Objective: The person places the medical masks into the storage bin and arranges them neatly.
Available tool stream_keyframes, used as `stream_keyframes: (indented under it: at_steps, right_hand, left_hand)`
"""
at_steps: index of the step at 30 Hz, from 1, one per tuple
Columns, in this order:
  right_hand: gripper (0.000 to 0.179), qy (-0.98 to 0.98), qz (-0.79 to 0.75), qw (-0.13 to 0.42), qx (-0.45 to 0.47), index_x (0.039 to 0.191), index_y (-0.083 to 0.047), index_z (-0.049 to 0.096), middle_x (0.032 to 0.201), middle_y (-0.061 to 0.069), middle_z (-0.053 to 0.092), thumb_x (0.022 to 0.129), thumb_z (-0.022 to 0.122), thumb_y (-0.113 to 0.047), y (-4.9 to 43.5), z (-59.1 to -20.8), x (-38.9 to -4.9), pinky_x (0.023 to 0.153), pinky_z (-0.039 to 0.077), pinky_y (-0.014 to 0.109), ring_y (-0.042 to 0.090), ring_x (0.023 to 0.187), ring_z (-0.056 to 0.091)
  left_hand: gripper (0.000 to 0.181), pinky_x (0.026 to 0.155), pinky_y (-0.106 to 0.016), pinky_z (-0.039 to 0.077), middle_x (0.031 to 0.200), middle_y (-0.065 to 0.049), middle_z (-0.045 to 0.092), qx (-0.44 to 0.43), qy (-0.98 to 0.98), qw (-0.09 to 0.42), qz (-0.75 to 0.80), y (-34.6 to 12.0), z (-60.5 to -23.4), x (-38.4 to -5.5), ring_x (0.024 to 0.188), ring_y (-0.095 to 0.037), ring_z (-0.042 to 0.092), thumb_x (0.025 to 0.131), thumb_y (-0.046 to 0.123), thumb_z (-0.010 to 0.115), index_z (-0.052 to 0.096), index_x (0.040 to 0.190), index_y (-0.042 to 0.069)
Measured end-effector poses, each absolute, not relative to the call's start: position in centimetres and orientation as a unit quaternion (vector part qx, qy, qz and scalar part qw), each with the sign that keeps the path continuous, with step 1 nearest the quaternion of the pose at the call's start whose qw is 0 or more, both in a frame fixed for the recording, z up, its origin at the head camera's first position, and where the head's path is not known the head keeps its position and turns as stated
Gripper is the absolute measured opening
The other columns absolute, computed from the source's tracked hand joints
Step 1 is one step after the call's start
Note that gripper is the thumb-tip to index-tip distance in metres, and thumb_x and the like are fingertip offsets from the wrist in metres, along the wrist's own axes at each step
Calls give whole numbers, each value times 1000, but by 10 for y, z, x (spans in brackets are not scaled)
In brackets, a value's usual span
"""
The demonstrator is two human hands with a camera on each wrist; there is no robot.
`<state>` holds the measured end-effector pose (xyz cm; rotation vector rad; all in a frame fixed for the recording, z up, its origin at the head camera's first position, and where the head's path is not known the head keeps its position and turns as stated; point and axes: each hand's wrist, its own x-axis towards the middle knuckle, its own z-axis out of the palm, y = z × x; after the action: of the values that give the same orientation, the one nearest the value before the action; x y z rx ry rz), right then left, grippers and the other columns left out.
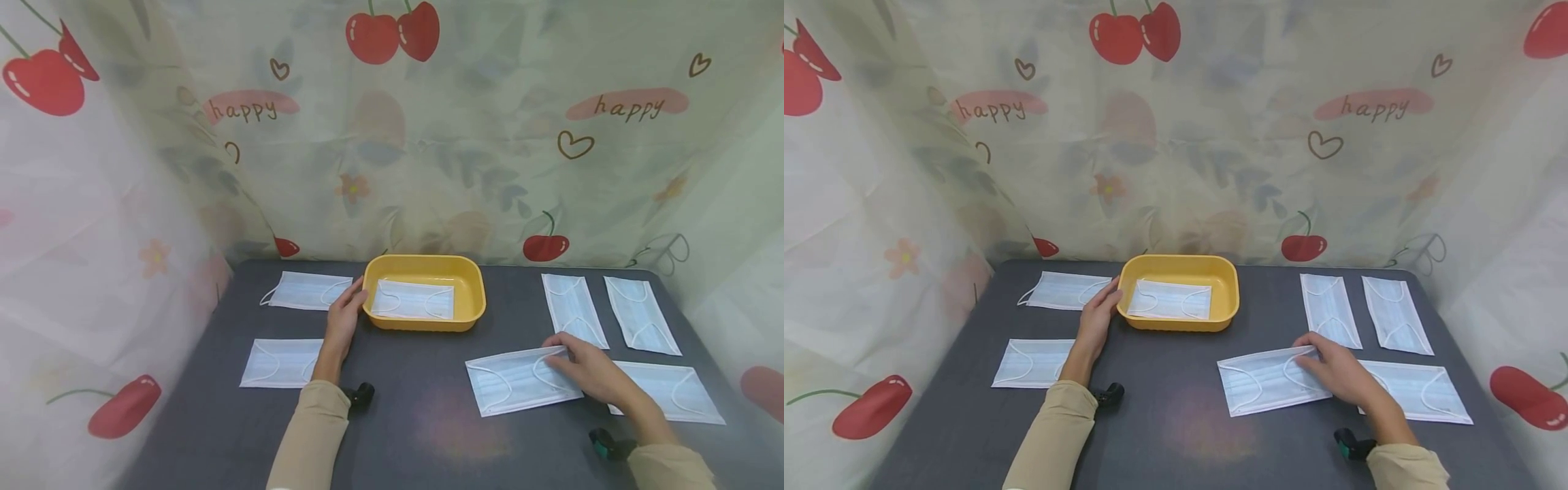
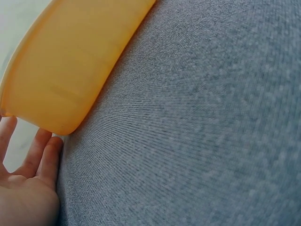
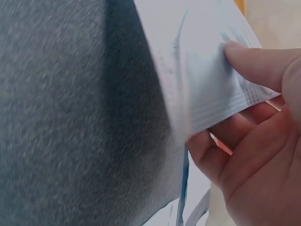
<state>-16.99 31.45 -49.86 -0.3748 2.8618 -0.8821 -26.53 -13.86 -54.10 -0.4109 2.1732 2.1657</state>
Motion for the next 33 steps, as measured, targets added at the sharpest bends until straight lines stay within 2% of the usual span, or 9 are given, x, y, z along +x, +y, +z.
stream_keyframes:
  at_steps: [3, 5, 7, 10, 14, 17, 23, 27, 33]
  right_hand:
    - [23, 939, -315, 54, -129, 122, -16, 63, 120, 8, 71, 101, 64, -22, 311, -497, -171, 88, 56, 39, 19, 104, 63]
    - [22, 934, -328, 46, -132, 124, -15, 62, 125, 11, 69, 102, 62, -18, 309, -496, -172, 99, 53, 55, 29, 118, 61]
    - [21, 930, -341, 43, -134, 123, -13, 61, 124, 13, 69, 102, 60, -15, 307, -496, -172, 102, 48, 65, 33, 121, 59]
    - [19, 929, -343, 40, -134, 121, -14, 60, 121, 10, 69, 102, 60, -14, 304, -495, -173, 101, 50, 60, 18, 116, 59]
    - [17, 930, -342, 39, -131, 120, -17, 60, 118, 6, 69, 103, 59, -17, 302, -492, -173, 94, 54, 39, 5, 107, 56]
    - [17, 926, -352, 41, -130, 120, -16, 59, 119, 7, 67, 104, 58, -19, 300, -490, -174, 89, 53, 28, 6, 105, 56]
    - [17, 916, -381, 35, -116, 121, -14, 58, 122, 8, 65, 105, 56, -18, 295, -485, -176, 88, 50, 19, 3, 106, 55]
    - [19, 910, -400, 28, -104, 123, -12, 58, 125, 10, 64, 105, 55, -17, 290, -483, -179, 86, 48, 16, 3, 105, 53]
    - [23, 903, -420, 23, -86, 127, -11, 56, 127, 12, 62, 106, 54, -18, 284, -480, -183, 85, 45, 17, 9, 108, 51]
  left_hand:
    - [43, 124, -45, 35, 141, -2, 63, -133, 702, 18, 700, -139, -541, -265, 138, -19, 53, 98, 43, 63, 59, 141, 41]
    - [43, 124, -44, 35, 142, -1, 62, -132, 702, 14, 699, -140, -541, -265, 139, -19, 52, 99, 42, 63, 59, 141, 41]
    - [43, 124, -44, 35, 145, 1, 60, -132, 702, 12, 699, -141, -542, -265, 141, -19, 51, 99, 42, 62, 59, 142, 40]
    - [42, 124, -44, 35, 147, 2, 59, -134, 704, 12, 697, -140, -542, -265, 141, -19, 50, 99, 42, 62, 59, 142, 41]
    - [42, 124, -44, 35, 144, 3, 61, -141, 706, 16, 694, -139, -542, -266, 140, -18, 51, 98, 45, 62, 59, 140, 43]
    - [43, 124, -45, 35, 144, 2, 61, -143, 709, 17, 690, -138, -542, -266, 141, -18, 51, 98, 46, 62, 59, 140, 43]
    - [45, 125, -46, 34, 147, 1, 60, -141, 708, 16, 692, -136, -541, -266, 143, -19, 49, 99, 45, 62, 58, 143, 41]
    - [44, 125, -44, 34, 147, 1, 60, -139, 705, 13, 696, -136, -542, -267, 143, -18, 49, 99, 43, 62, 58, 143, 40]
    - [43, 125, -43, 34, 145, 2, 61, -135, 702, 13, 699, -137, -544, -266, 142, -17, 49, 99, 44, 63, 59, 141, 41]
